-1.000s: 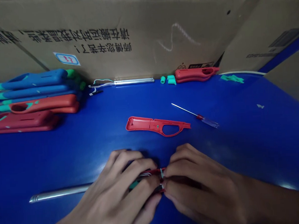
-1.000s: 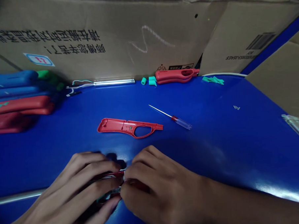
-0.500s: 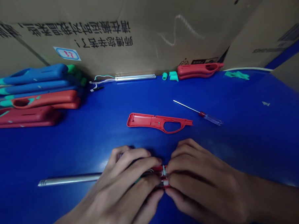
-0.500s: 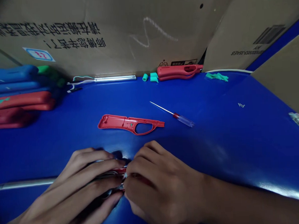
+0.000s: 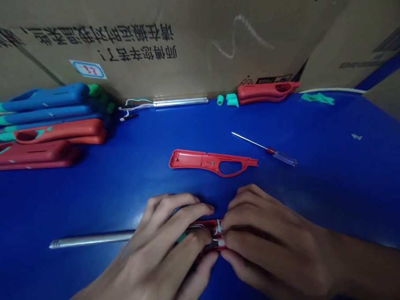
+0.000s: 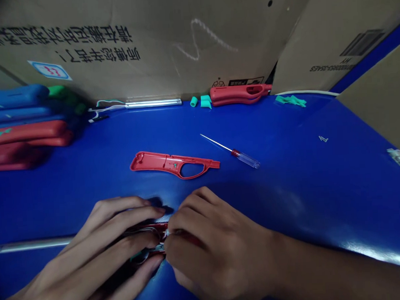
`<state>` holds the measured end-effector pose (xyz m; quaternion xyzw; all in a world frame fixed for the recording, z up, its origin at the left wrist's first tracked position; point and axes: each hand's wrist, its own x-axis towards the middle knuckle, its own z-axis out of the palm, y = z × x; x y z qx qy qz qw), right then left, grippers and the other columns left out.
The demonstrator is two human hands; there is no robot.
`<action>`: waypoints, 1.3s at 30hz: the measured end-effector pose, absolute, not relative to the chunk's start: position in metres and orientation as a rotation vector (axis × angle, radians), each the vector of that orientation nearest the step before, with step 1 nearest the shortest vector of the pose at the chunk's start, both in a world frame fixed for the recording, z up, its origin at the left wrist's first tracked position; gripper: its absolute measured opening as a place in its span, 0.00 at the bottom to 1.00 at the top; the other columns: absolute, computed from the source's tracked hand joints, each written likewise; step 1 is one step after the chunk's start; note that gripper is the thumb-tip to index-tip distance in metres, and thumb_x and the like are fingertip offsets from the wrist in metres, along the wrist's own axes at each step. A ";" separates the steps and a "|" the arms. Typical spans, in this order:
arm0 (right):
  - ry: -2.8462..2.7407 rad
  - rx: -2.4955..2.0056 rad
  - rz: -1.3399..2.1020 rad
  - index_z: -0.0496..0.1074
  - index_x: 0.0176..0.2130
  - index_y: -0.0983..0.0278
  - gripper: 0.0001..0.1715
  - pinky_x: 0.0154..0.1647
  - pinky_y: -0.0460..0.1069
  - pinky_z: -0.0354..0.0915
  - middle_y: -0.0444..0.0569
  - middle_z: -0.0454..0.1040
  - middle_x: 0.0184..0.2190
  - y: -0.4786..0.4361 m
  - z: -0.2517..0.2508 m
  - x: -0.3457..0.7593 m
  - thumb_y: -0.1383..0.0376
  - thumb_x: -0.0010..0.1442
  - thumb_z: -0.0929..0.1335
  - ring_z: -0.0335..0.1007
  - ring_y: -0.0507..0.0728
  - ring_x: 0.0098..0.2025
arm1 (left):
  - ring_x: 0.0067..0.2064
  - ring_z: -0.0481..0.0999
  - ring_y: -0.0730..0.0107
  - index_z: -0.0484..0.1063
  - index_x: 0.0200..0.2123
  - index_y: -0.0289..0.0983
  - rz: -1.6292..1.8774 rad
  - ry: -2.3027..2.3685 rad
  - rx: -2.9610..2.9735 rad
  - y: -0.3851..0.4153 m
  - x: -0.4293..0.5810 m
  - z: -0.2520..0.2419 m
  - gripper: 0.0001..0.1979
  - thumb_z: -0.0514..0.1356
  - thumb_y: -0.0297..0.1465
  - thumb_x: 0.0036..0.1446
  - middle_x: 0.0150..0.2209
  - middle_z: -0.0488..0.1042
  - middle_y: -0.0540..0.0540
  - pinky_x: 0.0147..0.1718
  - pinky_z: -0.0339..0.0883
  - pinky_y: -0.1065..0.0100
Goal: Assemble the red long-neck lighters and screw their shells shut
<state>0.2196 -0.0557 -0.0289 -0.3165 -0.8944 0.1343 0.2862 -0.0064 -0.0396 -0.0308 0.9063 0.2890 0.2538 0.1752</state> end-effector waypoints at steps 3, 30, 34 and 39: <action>-2.387 -0.814 0.384 0.77 0.33 0.70 0.07 0.40 0.54 0.68 0.52 0.75 0.33 -0.054 -0.029 0.220 0.74 0.61 0.67 0.69 0.56 0.36 | 0.57 0.68 0.60 0.74 0.44 0.39 0.691 0.835 2.591 -0.038 -0.007 -0.030 0.08 0.61 0.25 0.62 0.51 0.74 0.47 0.55 0.65 0.58; -2.385 -0.820 0.400 0.76 0.33 0.69 0.07 0.40 0.54 0.68 0.53 0.74 0.33 -0.054 -0.029 0.220 0.73 0.62 0.68 0.68 0.55 0.35 | 0.51 0.70 0.62 0.75 0.44 0.34 0.603 0.759 2.700 -0.033 -0.001 -0.025 0.07 0.57 0.25 0.65 0.49 0.76 0.45 0.52 0.58 0.59; -2.376 -0.836 0.413 0.76 0.33 0.70 0.06 0.41 0.54 0.67 0.53 0.74 0.34 -0.055 -0.029 0.218 0.74 0.61 0.68 0.68 0.56 0.36 | 0.52 0.70 0.62 0.74 0.43 0.35 0.597 0.767 2.679 -0.033 -0.001 -0.024 0.07 0.57 0.26 0.66 0.49 0.75 0.45 0.52 0.59 0.59; -2.353 -0.812 0.415 0.77 0.33 0.72 0.05 0.40 0.55 0.67 0.54 0.75 0.33 -0.055 -0.030 0.218 0.75 0.60 0.69 0.68 0.56 0.36 | 0.55 0.67 0.60 0.74 0.43 0.34 0.628 0.772 2.626 -0.034 -0.005 -0.025 0.06 0.59 0.25 0.64 0.51 0.73 0.43 0.53 0.62 0.58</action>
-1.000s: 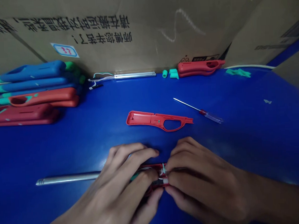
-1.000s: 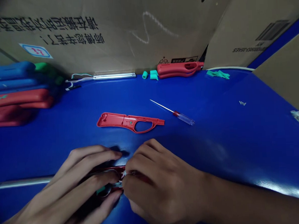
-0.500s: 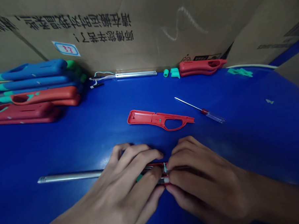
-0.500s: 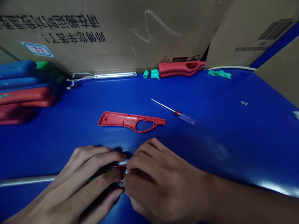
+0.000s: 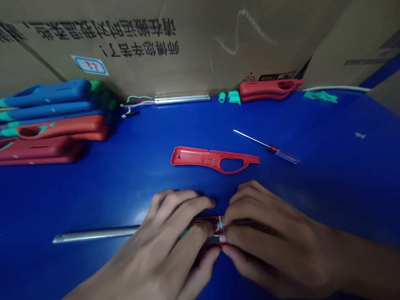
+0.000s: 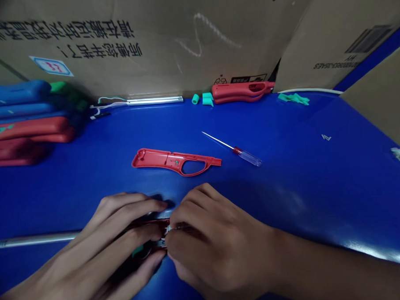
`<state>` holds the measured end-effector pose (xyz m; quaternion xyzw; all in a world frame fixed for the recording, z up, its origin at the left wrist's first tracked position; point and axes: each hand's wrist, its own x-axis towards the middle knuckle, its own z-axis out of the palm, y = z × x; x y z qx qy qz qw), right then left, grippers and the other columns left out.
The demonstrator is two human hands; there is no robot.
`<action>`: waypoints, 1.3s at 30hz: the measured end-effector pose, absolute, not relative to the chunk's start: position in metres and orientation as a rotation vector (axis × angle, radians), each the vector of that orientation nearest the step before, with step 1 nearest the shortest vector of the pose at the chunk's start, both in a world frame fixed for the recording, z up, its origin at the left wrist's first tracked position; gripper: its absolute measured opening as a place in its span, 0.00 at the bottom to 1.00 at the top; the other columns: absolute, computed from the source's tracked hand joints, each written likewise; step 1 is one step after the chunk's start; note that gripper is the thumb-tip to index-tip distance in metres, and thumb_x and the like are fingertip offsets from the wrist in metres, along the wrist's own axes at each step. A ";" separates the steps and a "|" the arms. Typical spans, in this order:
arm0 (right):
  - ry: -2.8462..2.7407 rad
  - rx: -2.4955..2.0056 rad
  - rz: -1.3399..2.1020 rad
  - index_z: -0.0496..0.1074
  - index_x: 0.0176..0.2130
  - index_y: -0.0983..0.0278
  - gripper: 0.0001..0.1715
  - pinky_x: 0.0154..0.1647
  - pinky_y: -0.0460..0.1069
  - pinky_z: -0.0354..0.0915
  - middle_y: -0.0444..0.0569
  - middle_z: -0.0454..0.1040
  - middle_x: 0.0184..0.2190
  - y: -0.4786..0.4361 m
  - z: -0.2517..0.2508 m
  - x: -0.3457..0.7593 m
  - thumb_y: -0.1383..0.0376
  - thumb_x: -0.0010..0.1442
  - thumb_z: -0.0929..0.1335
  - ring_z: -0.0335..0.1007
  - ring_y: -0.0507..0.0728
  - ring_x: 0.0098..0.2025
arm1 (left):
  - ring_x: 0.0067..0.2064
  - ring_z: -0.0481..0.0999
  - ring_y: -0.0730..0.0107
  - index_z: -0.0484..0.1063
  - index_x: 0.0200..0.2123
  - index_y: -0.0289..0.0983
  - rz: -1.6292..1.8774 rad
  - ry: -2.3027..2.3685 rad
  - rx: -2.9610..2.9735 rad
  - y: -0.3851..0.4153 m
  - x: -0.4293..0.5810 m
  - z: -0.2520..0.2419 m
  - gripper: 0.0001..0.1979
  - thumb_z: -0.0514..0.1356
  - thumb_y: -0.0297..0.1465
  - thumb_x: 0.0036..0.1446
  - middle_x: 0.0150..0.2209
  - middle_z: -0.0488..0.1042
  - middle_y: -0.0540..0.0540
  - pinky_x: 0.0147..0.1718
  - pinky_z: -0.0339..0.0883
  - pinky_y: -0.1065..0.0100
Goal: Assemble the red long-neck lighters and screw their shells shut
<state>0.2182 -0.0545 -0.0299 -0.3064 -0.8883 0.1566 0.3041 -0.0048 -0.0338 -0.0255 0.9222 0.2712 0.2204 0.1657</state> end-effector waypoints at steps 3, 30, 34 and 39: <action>-2.353 -0.802 0.414 0.77 0.32 0.72 0.05 0.39 0.55 0.67 0.54 0.76 0.33 -0.054 -0.030 0.219 0.75 0.59 0.69 0.67 0.56 0.36 | 0.55 0.67 0.60 0.74 0.43 0.34 0.640 0.763 2.612 -0.035 -0.005 -0.026 0.07 0.60 0.24 0.62 0.51 0.72 0.42 0.53 0.63 0.58; -2.357 -0.792 0.411 0.76 0.32 0.73 0.03 0.38 0.54 0.66 0.54 0.76 0.33 -0.054 -0.032 0.221 0.75 0.59 0.70 0.68 0.56 0.36 | 0.44 0.67 0.57 0.70 0.40 0.38 0.460 0.695 2.773 -0.007 -0.034 -0.007 0.06 0.58 0.26 0.58 0.42 0.71 0.45 0.46 0.58 0.52; -2.359 -0.783 0.355 0.76 0.33 0.73 0.04 0.39 0.55 0.66 0.55 0.76 0.33 -0.055 -0.031 0.220 0.75 0.60 0.69 0.69 0.56 0.36 | 0.47 0.67 0.60 0.71 0.40 0.40 0.396 0.674 2.754 -0.004 -0.040 -0.006 0.07 0.57 0.24 0.61 0.44 0.70 0.46 0.48 0.59 0.56; -2.360 -0.793 0.325 0.76 0.34 0.72 0.04 0.40 0.55 0.66 0.55 0.75 0.34 -0.056 -0.031 0.219 0.74 0.60 0.69 0.69 0.57 0.37 | 0.49 0.67 0.61 0.71 0.42 0.40 0.373 0.642 2.738 -0.003 -0.047 -0.001 0.08 0.58 0.24 0.61 0.46 0.70 0.45 0.46 0.62 0.59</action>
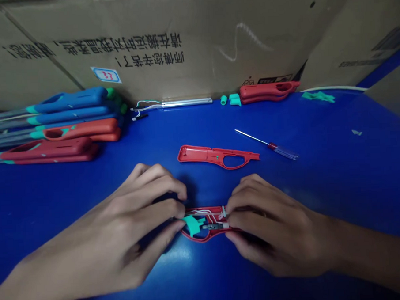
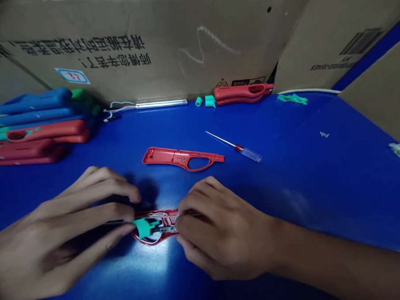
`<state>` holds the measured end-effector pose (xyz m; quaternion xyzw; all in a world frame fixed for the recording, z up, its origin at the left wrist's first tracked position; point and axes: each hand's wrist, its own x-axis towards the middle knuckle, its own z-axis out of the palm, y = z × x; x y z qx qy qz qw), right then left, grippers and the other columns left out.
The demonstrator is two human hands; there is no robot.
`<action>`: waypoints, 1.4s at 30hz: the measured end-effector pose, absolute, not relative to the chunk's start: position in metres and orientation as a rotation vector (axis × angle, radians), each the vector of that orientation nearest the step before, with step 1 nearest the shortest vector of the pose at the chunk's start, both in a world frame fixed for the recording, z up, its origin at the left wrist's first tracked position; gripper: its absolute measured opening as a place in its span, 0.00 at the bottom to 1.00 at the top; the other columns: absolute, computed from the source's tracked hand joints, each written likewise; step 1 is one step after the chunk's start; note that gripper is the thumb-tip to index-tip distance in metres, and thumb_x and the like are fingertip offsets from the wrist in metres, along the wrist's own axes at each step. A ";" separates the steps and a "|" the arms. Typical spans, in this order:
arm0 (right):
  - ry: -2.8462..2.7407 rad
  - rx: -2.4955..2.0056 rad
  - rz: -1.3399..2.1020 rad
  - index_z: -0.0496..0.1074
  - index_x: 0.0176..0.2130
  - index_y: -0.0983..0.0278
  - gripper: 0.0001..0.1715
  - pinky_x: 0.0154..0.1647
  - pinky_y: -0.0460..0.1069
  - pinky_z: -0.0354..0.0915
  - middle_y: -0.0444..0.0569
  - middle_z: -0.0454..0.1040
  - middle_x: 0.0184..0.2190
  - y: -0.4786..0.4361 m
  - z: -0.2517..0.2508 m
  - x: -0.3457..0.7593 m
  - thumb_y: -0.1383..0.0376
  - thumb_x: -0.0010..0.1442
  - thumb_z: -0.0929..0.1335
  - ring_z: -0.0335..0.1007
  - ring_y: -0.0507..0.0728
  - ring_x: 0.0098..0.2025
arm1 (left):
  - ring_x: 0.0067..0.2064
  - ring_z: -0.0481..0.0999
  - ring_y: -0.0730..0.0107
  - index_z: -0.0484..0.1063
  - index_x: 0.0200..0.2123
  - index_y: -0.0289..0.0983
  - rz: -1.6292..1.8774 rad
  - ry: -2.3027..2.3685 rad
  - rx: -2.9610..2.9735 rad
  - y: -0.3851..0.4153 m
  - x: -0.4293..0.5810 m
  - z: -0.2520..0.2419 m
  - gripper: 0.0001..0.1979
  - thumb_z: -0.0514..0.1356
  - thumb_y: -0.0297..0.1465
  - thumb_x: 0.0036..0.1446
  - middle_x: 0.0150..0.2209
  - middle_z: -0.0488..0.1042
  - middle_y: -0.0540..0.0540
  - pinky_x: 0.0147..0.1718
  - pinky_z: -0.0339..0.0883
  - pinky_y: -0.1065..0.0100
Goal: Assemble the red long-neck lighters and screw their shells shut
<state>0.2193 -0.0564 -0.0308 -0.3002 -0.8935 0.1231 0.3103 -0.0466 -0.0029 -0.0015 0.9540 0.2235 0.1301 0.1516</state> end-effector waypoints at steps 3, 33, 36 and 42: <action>-2.365 -0.787 0.325 0.75 0.34 0.72 0.04 0.40 0.55 0.67 0.55 0.75 0.34 -0.056 -0.032 0.220 0.74 0.61 0.69 0.69 0.57 0.37 | 0.48 0.68 0.61 0.72 0.40 0.40 0.385 0.638 2.730 -0.003 -0.045 -0.001 0.06 0.58 0.24 0.61 0.45 0.70 0.45 0.44 0.63 0.60; -2.364 -0.786 0.365 0.76 0.32 0.70 0.07 0.39 0.55 0.67 0.55 0.73 0.36 -0.056 -0.029 0.221 0.74 0.61 0.68 0.66 0.56 0.37 | 0.46 0.72 0.63 0.75 0.35 0.41 0.547 0.711 2.517 -0.008 -0.034 -0.011 0.07 0.60 0.23 0.61 0.43 0.75 0.47 0.48 0.64 0.57; -2.365 -0.796 0.367 0.75 0.32 0.70 0.08 0.40 0.54 0.67 0.55 0.72 0.35 -0.056 -0.029 0.220 0.74 0.62 0.67 0.66 0.56 0.37 | 0.46 0.73 0.63 0.74 0.34 0.41 0.584 0.774 2.502 -0.010 -0.031 -0.012 0.06 0.60 0.24 0.60 0.42 0.76 0.49 0.50 0.63 0.56; -2.364 -0.789 0.398 0.75 0.33 0.71 0.07 0.40 0.54 0.68 0.56 0.72 0.36 -0.056 -0.029 0.221 0.75 0.62 0.66 0.67 0.56 0.38 | 0.48 0.73 0.62 0.72 0.34 0.41 0.531 0.783 2.544 -0.011 -0.031 -0.012 0.06 0.59 0.25 0.61 0.44 0.76 0.48 0.51 0.64 0.55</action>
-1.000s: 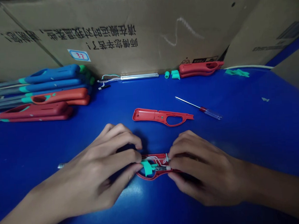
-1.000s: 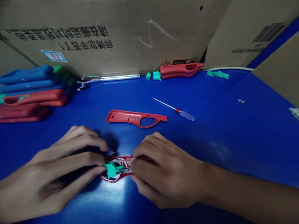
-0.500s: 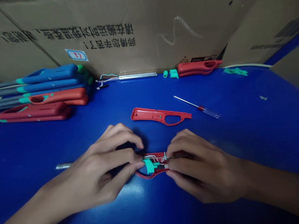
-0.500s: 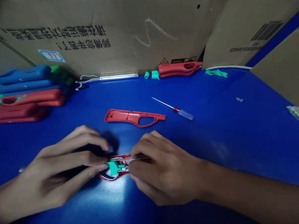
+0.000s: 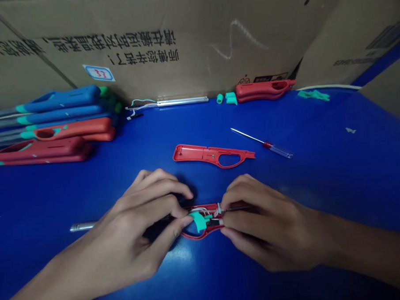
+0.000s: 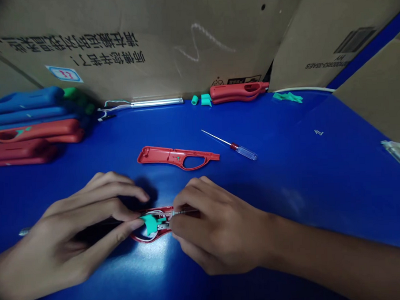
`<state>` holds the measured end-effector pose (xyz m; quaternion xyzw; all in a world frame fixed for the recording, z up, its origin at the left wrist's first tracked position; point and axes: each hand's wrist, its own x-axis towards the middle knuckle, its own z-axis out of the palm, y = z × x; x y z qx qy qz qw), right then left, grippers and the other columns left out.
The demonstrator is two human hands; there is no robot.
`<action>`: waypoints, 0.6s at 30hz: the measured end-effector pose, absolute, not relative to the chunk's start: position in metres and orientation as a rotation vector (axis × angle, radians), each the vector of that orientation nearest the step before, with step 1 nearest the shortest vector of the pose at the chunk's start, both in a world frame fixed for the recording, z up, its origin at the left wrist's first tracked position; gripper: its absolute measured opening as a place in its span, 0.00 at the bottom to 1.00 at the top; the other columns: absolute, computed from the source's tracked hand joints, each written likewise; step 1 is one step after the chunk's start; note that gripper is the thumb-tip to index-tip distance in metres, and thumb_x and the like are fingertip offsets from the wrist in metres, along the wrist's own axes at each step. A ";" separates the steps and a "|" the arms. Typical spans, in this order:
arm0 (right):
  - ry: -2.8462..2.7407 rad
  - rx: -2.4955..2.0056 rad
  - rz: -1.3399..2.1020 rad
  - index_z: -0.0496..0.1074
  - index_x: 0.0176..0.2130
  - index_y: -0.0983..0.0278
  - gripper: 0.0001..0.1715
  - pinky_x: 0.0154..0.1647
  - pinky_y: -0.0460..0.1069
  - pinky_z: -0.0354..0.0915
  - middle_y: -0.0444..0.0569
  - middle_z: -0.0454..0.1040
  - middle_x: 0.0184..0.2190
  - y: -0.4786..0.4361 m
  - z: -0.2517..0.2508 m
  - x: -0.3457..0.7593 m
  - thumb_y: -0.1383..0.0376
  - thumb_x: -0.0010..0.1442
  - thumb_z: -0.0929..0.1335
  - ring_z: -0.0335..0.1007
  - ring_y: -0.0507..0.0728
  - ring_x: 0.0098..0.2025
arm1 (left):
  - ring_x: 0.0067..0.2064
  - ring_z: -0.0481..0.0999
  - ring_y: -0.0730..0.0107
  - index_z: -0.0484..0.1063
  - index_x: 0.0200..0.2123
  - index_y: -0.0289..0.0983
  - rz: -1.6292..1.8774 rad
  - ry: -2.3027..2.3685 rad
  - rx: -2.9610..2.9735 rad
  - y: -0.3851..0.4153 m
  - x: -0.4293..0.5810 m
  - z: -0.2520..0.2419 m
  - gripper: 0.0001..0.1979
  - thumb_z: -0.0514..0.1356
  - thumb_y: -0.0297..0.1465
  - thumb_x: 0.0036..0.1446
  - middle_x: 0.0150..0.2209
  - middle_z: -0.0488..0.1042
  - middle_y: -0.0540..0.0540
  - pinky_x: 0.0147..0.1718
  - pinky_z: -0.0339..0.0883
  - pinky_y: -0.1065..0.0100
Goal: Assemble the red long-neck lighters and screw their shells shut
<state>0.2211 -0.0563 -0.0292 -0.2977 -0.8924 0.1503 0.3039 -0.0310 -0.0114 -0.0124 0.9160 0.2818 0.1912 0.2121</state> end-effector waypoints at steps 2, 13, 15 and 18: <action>-2.361 -0.779 0.406 0.75 0.33 0.71 0.07 0.40 0.54 0.68 0.56 0.72 0.36 -0.056 -0.030 0.222 0.75 0.61 0.67 0.67 0.57 0.38 | 0.48 0.72 0.61 0.73 0.35 0.41 0.502 0.750 2.567 -0.011 -0.032 -0.012 0.06 0.59 0.24 0.61 0.44 0.75 0.47 0.51 0.64 0.55; -2.334 -0.801 0.466 0.74 0.36 0.70 0.09 0.39 0.52 0.70 0.56 0.71 0.37 -0.058 -0.030 0.221 0.76 0.63 0.64 0.66 0.56 0.39 | 0.44 0.72 0.63 0.76 0.41 0.43 0.555 0.658 2.599 -0.009 -0.035 -0.015 0.10 0.59 0.22 0.62 0.42 0.75 0.46 0.48 0.64 0.54; -2.331 -0.803 0.494 0.74 0.37 0.71 0.09 0.37 0.50 0.70 0.56 0.70 0.37 -0.058 -0.031 0.222 0.76 0.64 0.64 0.66 0.55 0.39 | 0.43 0.72 0.64 0.76 0.41 0.43 0.555 0.671 2.583 -0.010 -0.035 -0.016 0.10 0.59 0.22 0.62 0.41 0.75 0.47 0.48 0.65 0.55; -2.340 -0.784 0.518 0.74 0.36 0.72 0.08 0.36 0.49 0.70 0.56 0.70 0.37 -0.057 -0.032 0.224 0.76 0.65 0.65 0.65 0.55 0.39 | 0.43 0.72 0.63 0.76 0.42 0.43 0.557 0.663 2.586 -0.011 -0.035 -0.016 0.12 0.58 0.21 0.62 0.41 0.74 0.46 0.44 0.65 0.56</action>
